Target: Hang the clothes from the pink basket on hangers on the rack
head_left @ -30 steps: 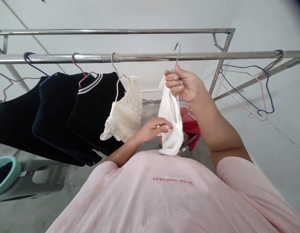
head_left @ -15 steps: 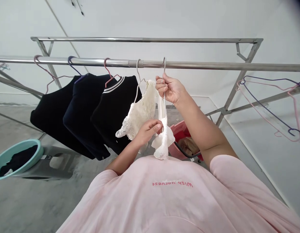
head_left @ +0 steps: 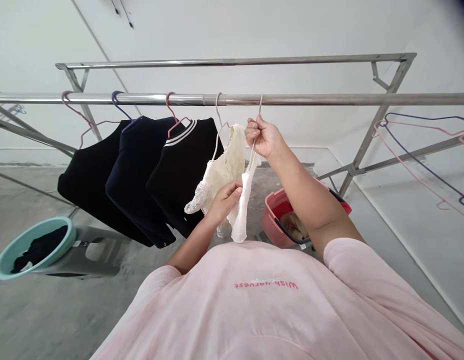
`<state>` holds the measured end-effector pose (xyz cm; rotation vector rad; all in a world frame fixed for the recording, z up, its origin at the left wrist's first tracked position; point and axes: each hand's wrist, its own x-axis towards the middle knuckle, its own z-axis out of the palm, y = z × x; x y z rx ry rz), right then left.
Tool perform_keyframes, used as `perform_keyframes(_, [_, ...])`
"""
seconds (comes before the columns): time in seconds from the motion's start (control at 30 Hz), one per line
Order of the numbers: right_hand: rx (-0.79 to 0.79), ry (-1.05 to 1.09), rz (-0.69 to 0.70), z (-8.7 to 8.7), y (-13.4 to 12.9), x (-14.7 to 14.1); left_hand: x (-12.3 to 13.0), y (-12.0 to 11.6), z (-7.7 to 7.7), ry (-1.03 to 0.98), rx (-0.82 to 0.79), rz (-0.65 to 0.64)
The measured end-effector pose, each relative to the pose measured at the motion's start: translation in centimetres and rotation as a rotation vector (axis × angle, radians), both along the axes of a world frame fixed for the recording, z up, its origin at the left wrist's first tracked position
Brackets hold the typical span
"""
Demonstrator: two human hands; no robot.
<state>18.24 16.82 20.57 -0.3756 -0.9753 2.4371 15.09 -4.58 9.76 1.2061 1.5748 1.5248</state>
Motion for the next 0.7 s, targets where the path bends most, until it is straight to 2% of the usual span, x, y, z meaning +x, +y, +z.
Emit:
perform_keyframes(0.2, [0.106,0.017,-0.122,-1.4,0.1,0.6,-0.3,0.0,-0.6,-0.005,-0.039,0.017])
perform_keyframes(0.33, [0.142,-0.034,-0.217,-3.8,0.8,4.2,-0.6,-0.5,-1.0,0.018,-0.041,0.052])
perform_keyframes(0.43, [0.111,-0.116,-0.279,-7.4,0.3,9.0,-0.6,-1.4,-2.2,0.035,-0.086,0.079])
perform_keyframes(0.5, [0.065,-0.224,-0.313,-10.4,-1.3,12.6,-0.4,-2.3,-3.7,0.016,-0.143,0.08])
perform_keyframes(0.6, [0.131,-0.594,-0.358,-14.8,-5.3,17.4,0.1,-3.6,-6.7,-0.042,-0.265,0.068])
perform_keyframes(0.7, [0.139,-0.752,-0.332,-17.9,-9.6,21.3,0.4,-4.5,-9.5,-0.114,-0.381,-0.005])
